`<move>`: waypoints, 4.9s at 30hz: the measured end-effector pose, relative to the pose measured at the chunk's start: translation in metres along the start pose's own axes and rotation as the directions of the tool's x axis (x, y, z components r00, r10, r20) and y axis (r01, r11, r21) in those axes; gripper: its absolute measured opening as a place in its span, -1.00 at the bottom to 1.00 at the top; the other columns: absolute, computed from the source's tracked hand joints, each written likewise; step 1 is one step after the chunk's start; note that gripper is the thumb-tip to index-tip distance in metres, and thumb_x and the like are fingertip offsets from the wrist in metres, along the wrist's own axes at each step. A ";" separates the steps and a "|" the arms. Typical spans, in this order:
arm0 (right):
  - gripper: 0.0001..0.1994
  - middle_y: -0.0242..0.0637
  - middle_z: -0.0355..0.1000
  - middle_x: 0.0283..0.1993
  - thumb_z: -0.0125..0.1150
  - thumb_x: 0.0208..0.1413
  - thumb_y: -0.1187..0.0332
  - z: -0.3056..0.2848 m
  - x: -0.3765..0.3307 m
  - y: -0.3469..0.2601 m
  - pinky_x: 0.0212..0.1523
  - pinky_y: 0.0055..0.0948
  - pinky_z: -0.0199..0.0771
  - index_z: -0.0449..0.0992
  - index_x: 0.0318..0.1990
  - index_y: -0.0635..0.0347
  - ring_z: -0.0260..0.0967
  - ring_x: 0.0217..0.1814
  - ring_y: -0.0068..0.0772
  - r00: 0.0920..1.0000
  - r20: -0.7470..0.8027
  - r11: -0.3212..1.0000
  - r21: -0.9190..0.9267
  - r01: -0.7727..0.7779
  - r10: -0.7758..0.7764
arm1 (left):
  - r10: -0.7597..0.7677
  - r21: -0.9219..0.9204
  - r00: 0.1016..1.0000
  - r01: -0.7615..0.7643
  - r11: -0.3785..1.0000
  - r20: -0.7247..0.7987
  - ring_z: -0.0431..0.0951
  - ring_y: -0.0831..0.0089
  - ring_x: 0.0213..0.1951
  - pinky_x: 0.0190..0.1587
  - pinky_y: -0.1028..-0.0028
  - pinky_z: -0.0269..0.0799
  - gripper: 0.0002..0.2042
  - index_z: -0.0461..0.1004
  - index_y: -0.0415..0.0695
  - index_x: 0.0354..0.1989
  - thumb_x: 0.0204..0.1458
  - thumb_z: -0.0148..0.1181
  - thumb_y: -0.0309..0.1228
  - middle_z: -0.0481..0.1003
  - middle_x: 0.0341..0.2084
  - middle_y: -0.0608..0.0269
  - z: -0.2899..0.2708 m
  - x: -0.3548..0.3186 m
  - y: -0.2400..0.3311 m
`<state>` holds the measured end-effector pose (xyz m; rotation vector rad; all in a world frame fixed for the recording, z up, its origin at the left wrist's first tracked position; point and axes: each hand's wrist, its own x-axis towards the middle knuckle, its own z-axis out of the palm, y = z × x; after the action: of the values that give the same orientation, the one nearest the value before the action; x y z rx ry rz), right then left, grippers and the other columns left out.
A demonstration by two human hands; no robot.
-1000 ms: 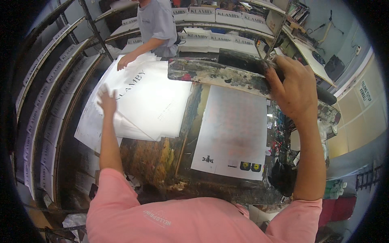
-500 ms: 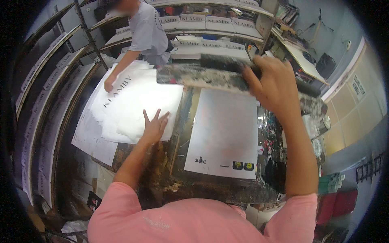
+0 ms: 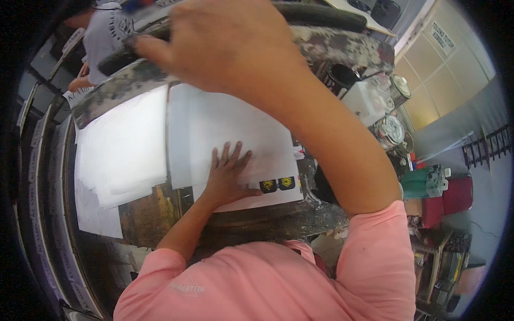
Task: The person performs manual screen printing on a stack of white paper sheets. They place a sheet on a table, lower a screen frame, and use a squeegee to pull ink across the mesh. After lifting the frame, they remove the printed sheet and repeat the process with the next sheet from the stack.
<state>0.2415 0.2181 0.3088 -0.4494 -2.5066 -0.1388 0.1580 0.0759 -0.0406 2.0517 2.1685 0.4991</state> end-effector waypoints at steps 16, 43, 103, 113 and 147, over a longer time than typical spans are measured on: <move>-0.34 0.08 0.57 -0.45 -0.02 0.41 -0.12 -0.014 0.003 0.011 -0.01 0.03 0.47 0.58 -0.50 0.35 0.57 -0.26 0.12 0.998 0.058 0.999 0.032 0.012 -0.014 | 0.078 -0.060 0.997 -0.078 0.995 0.002 -0.18 -0.33 0.61 0.52 -0.45 -0.46 0.27 0.25 -0.15 0.54 -0.21 0.20 0.65 0.02 0.59 -0.20 0.035 0.040 0.069; -0.57 0.00 0.53 0.04 0.38 0.16 0.32 0.088 -0.131 -0.001 0.17 0.00 0.44 0.54 0.20 0.10 0.46 0.08 0.09 0.851 0.441 0.952 0.233 0.198 -0.285 | -0.665 -0.846 0.719 0.213 0.489 -0.203 0.55 0.30 0.22 0.26 0.31 0.50 0.15 0.21 -0.41 0.50 -0.32 0.82 -0.35 0.55 0.23 -0.01 -0.118 -0.130 -0.043; -0.58 -0.22 0.39 -0.19 0.38 -0.05 0.05 0.110 -0.181 -0.068 0.18 -0.01 0.18 0.53 -0.13 0.14 0.35 -0.08 -0.08 0.995 -0.104 0.999 -0.033 0.003 -0.006 | -0.674 -0.905 0.618 -0.169 0.390 -0.405 0.62 0.35 0.07 0.15 0.34 0.56 -0.03 0.24 -0.36 0.50 -0.12 0.69 -0.52 0.59 0.09 0.04 -0.094 -0.124 -0.028; -0.62 -0.10 0.46 -0.28 0.26 0.24 0.03 0.050 -0.055 -0.033 -0.01 -0.06 0.22 0.51 -0.21 0.24 0.43 -0.16 0.07 0.990 -0.143 0.997 -0.076 -0.005 -0.006 | -0.638 -0.824 0.581 -0.106 0.557 -0.506 0.39 0.62 -0.25 -0.14 0.56 0.36 -0.26 0.15 -0.23 0.58 0.32 0.36 -0.27 0.45 -0.20 0.36 -0.104 -0.072 -0.083; -0.58 0.01 0.53 -0.28 0.14 0.38 0.00 0.029 0.032 0.005 0.03 -0.17 0.35 0.62 -0.11 0.25 0.42 -0.21 0.15 0.978 -0.204 0.996 -0.086 0.020 -0.037 | -0.748 -0.684 0.363 0.311 0.659 -0.556 0.54 0.61 -0.49 -0.40 0.59 0.47 -0.77 0.63 -0.31 -0.17 0.30 0.37 -0.33 0.62 -0.49 0.26 -0.145 -0.179 -0.356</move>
<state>0.2031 0.2375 0.3031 -0.4106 -2.3112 -0.2872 -0.2106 -0.1338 -0.0412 0.6735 2.5457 1.9298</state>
